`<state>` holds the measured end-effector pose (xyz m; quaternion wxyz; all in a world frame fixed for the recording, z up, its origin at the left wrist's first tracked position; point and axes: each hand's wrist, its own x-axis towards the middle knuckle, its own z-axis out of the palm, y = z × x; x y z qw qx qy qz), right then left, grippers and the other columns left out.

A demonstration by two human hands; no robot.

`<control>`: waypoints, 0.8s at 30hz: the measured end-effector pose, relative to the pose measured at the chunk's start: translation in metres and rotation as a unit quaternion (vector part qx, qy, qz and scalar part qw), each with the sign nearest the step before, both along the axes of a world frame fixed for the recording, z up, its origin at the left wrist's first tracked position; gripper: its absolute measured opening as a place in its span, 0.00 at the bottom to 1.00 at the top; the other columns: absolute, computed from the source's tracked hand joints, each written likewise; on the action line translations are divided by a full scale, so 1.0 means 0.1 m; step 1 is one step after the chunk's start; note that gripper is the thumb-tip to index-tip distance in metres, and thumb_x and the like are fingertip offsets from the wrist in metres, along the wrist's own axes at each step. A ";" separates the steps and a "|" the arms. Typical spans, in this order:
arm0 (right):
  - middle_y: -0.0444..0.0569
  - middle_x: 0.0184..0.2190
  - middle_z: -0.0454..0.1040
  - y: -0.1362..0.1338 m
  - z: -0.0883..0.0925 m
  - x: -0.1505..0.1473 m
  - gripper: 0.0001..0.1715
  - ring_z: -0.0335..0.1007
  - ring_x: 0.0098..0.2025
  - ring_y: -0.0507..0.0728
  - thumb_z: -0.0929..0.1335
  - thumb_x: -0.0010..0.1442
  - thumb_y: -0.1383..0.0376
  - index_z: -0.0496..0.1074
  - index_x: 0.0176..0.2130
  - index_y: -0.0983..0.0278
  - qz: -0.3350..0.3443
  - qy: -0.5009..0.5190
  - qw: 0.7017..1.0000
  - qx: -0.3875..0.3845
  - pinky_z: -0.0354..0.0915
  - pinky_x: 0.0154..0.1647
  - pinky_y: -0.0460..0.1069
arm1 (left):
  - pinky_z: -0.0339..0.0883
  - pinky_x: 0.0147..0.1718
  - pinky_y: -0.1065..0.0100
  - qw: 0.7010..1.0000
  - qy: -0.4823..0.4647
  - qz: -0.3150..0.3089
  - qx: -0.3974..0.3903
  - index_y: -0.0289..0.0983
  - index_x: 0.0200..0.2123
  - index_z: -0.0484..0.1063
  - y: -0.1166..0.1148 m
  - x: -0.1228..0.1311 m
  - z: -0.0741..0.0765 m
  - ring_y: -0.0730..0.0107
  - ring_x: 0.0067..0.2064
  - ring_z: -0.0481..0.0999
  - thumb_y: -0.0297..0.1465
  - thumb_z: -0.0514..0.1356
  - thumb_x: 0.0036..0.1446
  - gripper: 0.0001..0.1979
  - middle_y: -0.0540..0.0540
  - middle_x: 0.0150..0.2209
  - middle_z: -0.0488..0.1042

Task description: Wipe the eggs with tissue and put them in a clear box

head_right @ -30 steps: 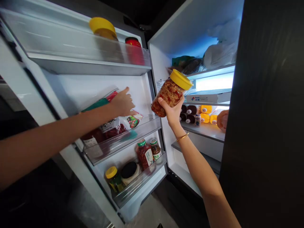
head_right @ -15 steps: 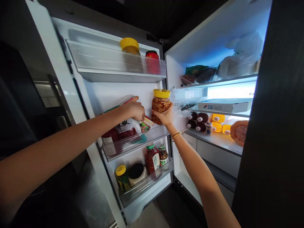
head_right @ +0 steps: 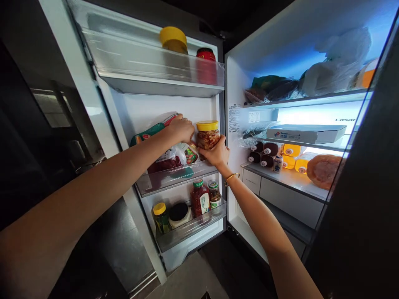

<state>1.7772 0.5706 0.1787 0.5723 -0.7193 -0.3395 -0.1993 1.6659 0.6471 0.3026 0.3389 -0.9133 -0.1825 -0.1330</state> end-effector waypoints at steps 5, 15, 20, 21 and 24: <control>0.58 0.46 0.73 0.00 -0.03 -0.09 0.50 0.71 0.49 0.71 0.75 0.36 0.41 0.56 0.49 0.63 -0.044 -0.004 0.996 -0.073 0.56 0.56 0.66 | 0.64 0.47 0.64 0.990 -0.042 -0.053 -0.121 0.30 0.61 0.61 0.17 -0.03 0.15 0.56 0.50 0.72 0.35 0.68 0.41 0.42 0.34 0.54 0.71; 0.58 0.49 0.70 0.06 -0.05 -0.19 0.52 0.61 0.57 0.71 0.77 0.32 0.47 0.57 0.49 0.64 -0.087 0.057 0.991 -0.078 0.57 0.55 0.64 | 0.64 0.48 0.53 0.975 -0.115 -0.067 -0.180 0.28 0.54 0.69 -0.10 0.02 -0.07 0.48 0.49 0.74 0.56 0.54 0.55 0.38 0.32 0.47 0.74; 0.59 0.53 0.66 0.04 -0.01 -0.23 0.50 0.58 0.58 0.69 0.77 0.33 0.48 0.59 0.50 0.65 -0.117 0.069 0.985 -0.106 0.56 0.57 0.62 | 0.64 0.47 0.51 0.969 -0.156 -0.095 -0.169 0.31 0.52 0.71 -0.06 0.19 -0.21 0.48 0.47 0.73 0.56 0.52 0.56 0.36 0.31 0.46 0.75; 0.60 0.54 0.65 0.03 0.01 -0.23 0.51 0.57 0.59 0.69 0.77 0.34 0.48 0.59 0.50 0.66 -0.123 0.070 0.983 -0.119 0.56 0.57 0.61 | 0.62 0.48 0.50 0.968 -0.161 -0.101 -0.162 0.31 0.50 0.72 -0.05 0.21 -0.22 0.48 0.48 0.72 0.55 0.52 0.56 0.35 0.32 0.45 0.75; 0.63 0.56 0.63 0.02 0.03 -0.22 0.51 0.56 0.60 0.70 0.76 0.38 0.46 0.60 0.52 0.68 -0.119 0.071 0.979 -0.150 0.56 0.58 0.61 | 0.55 0.55 0.46 0.953 -0.203 -0.185 -0.129 0.32 0.49 0.73 -0.07 0.10 -0.29 0.45 0.55 0.67 0.50 0.52 0.58 0.29 0.33 0.50 0.73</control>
